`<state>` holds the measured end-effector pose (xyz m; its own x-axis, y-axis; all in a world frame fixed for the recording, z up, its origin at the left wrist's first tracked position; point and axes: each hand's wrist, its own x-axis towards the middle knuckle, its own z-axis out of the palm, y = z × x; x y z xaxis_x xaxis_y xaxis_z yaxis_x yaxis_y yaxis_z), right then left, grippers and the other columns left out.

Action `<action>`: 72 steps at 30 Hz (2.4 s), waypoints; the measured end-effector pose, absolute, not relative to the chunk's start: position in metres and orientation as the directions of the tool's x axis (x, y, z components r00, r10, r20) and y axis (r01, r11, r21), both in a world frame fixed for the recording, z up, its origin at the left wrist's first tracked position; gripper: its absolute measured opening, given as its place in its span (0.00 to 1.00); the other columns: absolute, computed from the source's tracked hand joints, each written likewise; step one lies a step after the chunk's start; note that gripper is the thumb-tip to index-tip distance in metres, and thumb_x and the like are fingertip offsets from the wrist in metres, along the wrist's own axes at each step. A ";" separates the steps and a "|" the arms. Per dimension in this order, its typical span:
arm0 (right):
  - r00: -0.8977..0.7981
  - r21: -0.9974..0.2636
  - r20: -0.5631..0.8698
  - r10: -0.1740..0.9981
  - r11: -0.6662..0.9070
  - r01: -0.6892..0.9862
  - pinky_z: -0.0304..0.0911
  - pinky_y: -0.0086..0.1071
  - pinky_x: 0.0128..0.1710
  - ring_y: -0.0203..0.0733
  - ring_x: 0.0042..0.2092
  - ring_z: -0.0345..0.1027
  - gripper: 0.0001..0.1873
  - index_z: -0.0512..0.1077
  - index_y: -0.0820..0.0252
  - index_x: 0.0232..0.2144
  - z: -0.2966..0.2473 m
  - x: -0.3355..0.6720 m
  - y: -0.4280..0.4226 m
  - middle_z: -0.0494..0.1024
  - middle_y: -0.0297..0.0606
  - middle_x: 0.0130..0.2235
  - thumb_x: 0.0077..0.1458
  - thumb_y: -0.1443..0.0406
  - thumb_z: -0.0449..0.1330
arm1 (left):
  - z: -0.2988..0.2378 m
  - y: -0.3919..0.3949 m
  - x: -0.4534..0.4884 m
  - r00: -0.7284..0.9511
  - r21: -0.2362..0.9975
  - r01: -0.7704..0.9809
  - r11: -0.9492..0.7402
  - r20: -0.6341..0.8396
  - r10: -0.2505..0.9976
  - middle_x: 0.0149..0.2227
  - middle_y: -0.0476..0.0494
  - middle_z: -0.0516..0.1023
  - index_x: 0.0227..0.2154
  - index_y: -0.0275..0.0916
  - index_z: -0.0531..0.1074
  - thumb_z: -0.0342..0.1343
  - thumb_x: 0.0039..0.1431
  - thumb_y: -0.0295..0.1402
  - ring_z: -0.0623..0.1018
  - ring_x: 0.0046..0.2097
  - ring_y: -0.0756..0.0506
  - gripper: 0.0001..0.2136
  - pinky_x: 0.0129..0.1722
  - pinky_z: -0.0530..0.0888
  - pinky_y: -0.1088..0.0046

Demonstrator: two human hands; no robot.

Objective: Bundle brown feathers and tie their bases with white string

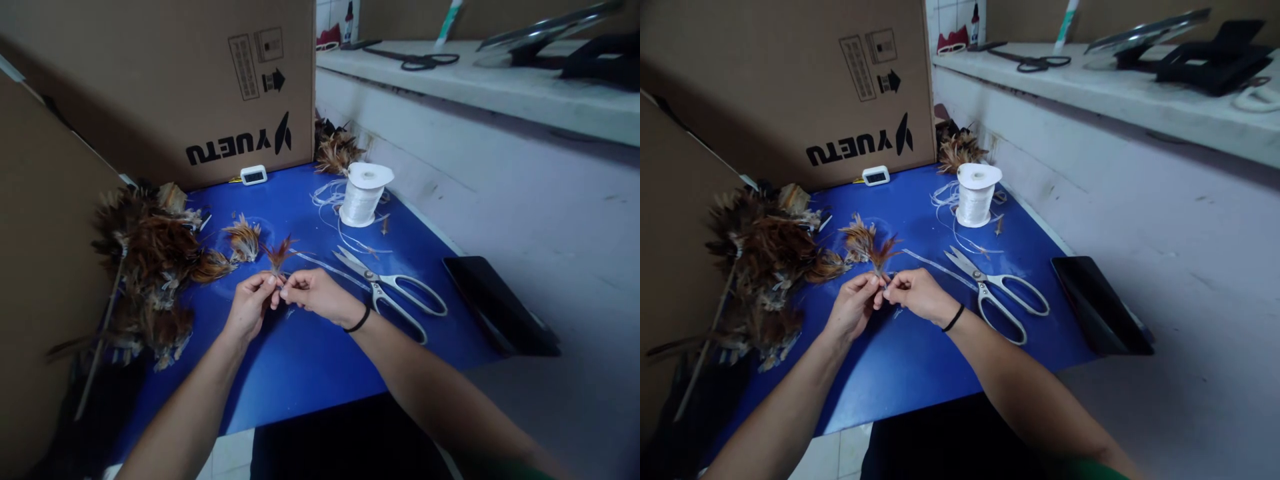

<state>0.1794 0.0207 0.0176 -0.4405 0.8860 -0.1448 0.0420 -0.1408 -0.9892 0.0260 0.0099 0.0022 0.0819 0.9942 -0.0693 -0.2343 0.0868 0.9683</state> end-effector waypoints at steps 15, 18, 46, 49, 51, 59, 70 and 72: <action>-0.318 -0.911 -0.093 0.943 -0.209 -0.354 0.56 0.23 0.18 0.31 0.24 0.65 0.07 0.67 0.63 0.24 0.024 0.181 0.024 0.74 0.36 0.26 0.44 0.65 0.62 | 0.005 0.008 0.028 0.089 0.963 -0.247 0.105 -0.086 0.992 0.21 0.49 0.71 0.23 0.33 0.73 0.62 0.48 0.37 0.66 0.20 0.55 0.10 0.19 0.64 0.79; -0.302 -0.901 -0.097 0.948 -0.212 -0.377 0.55 0.23 0.18 0.30 0.23 0.64 0.09 0.67 0.63 0.25 0.022 0.180 0.024 0.73 0.34 0.24 0.44 0.64 0.63 | 0.005 0.007 0.029 0.086 0.970 -0.225 0.090 -0.072 0.994 0.22 0.48 0.71 0.23 0.33 0.73 0.62 0.47 0.37 0.66 0.20 0.55 0.10 0.19 0.64 0.79; -0.179 -0.982 0.029 0.983 -0.005 -0.189 0.54 0.25 0.20 0.29 0.21 0.59 0.05 0.69 0.62 0.20 0.022 0.176 0.021 0.70 0.30 0.21 0.43 0.67 0.61 | 0.000 0.008 0.029 0.083 0.999 -0.052 -0.011 0.015 0.996 0.19 0.50 0.70 0.23 0.33 0.73 0.59 0.51 0.39 0.66 0.19 0.54 0.12 0.20 0.64 0.77; -0.172 -0.988 0.065 0.983 0.039 -0.152 0.58 0.27 0.24 0.30 0.23 0.62 0.04 0.69 0.61 0.20 0.021 0.177 0.020 0.71 0.30 0.21 0.43 0.68 0.61 | 0.002 0.008 0.029 0.088 0.999 -0.027 -0.019 0.021 0.996 0.17 0.50 0.69 0.22 0.33 0.72 0.58 0.52 0.39 0.66 0.19 0.54 0.13 0.20 0.64 0.78; -0.173 -0.988 0.098 0.980 0.075 -0.134 0.60 0.28 0.28 0.32 0.25 0.64 0.04 0.69 0.61 0.20 0.021 0.177 0.020 0.72 0.31 0.22 0.44 0.68 0.60 | 0.002 0.008 0.029 0.091 1.000 -0.020 -0.024 0.026 0.996 0.16 0.51 0.68 0.22 0.33 0.72 0.58 0.52 0.39 0.66 0.19 0.54 0.13 0.21 0.64 0.78; -0.167 -0.992 0.127 0.978 0.124 -0.025 0.63 0.29 0.31 0.34 0.27 0.66 0.06 0.70 0.60 0.20 0.018 0.177 0.020 0.75 0.32 0.23 0.46 0.66 0.60 | -0.001 0.009 0.027 0.111 0.998 0.016 -0.055 0.053 0.992 0.17 0.51 0.68 0.23 0.34 0.72 0.57 0.53 0.38 0.66 0.19 0.54 0.12 0.21 0.64 0.77; -0.184 -0.999 0.019 0.983 0.009 -0.052 0.57 0.27 0.22 0.33 0.23 0.63 0.08 0.70 0.60 0.18 0.019 0.178 0.021 0.70 0.31 0.19 0.47 0.65 0.59 | -0.001 0.010 0.025 0.096 0.993 0.070 -0.096 0.089 0.991 0.17 0.50 0.69 0.24 0.34 0.73 0.57 0.53 0.39 0.67 0.19 0.53 0.12 0.21 0.65 0.77; -0.185 -0.999 0.032 0.982 0.026 -0.031 0.59 0.28 0.24 0.34 0.24 0.64 0.09 0.70 0.60 0.18 0.019 0.179 0.021 0.71 0.32 0.20 0.47 0.65 0.58 | 0.000 0.010 0.024 0.099 0.992 0.075 -0.101 0.093 0.991 0.18 0.50 0.69 0.24 0.34 0.73 0.57 0.53 0.39 0.67 0.19 0.53 0.11 0.21 0.66 0.77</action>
